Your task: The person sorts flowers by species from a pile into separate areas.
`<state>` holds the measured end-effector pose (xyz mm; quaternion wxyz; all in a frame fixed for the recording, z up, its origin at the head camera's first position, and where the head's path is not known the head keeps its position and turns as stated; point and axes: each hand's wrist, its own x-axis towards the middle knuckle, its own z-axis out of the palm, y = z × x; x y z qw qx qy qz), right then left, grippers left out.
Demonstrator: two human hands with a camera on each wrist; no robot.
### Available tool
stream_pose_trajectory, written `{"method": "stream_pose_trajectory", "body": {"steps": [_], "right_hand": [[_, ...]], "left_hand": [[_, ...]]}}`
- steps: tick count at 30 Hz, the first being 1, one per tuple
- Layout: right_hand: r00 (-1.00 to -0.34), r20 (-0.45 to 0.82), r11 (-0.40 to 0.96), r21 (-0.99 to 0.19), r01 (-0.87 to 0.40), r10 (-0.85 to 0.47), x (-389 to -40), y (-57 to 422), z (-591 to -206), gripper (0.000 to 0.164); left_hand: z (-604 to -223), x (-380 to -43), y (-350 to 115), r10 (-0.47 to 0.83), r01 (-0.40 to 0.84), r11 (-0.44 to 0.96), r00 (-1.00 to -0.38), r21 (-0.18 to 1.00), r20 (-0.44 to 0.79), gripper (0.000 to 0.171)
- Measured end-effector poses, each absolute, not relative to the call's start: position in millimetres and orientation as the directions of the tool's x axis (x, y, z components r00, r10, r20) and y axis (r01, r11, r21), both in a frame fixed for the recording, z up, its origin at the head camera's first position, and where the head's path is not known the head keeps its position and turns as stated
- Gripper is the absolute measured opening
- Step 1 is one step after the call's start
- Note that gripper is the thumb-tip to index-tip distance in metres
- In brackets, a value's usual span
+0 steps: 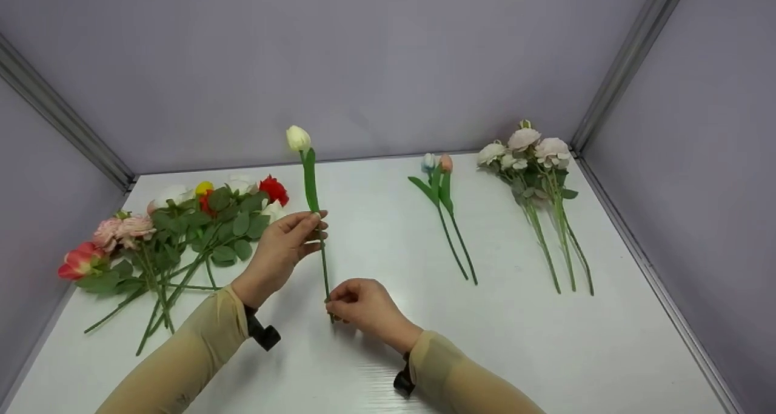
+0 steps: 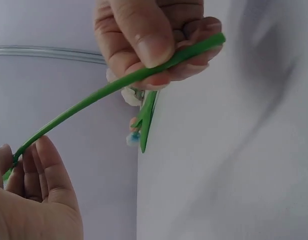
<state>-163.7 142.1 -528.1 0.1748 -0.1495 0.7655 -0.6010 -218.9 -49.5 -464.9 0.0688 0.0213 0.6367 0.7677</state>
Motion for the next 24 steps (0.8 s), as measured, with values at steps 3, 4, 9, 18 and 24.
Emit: {"method": "stream_pose_trajectory", "body": {"steps": [3,4,9,18,24], "right_hand": [[-0.894,-0.100,0.241,-0.970,-0.009,-0.436,-159.4,142.2,-529.7,0.014],[-0.897,-0.106,0.245,-0.970,-0.003,-0.430,-158.5,142.5,-530.3,0.013],[-0.906,-0.104,0.207,-0.978,0.019,-0.410,-158.6,143.5,-530.7,0.016],[-0.932,-0.061,0.068,-0.997,0.039,-0.357,-164.3,141.3,-528.8,0.022],[-0.940,-0.063,0.060,-0.997,0.045,-0.335,-165.2,141.6,-531.2,0.021]], "left_hand": [[-465.8,-217.7,-49.7,0.124,-0.124,-0.212,-0.987,0.969,-0.099,0.028],[-466.3,-217.1,-49.8,0.125,-0.134,-0.219,-0.986,0.966,-0.108,0.027],[-470.2,-216.2,-48.9,0.140,-0.127,-0.227,-0.985,0.966,-0.097,0.030],[-472.9,-213.0,-47.6,0.183,-0.111,-0.211,-0.980,0.971,-0.072,0.019],[-474.7,-213.4,-47.9,0.238,-0.100,-0.215,-0.970,0.971,-0.047,0.018]]}}
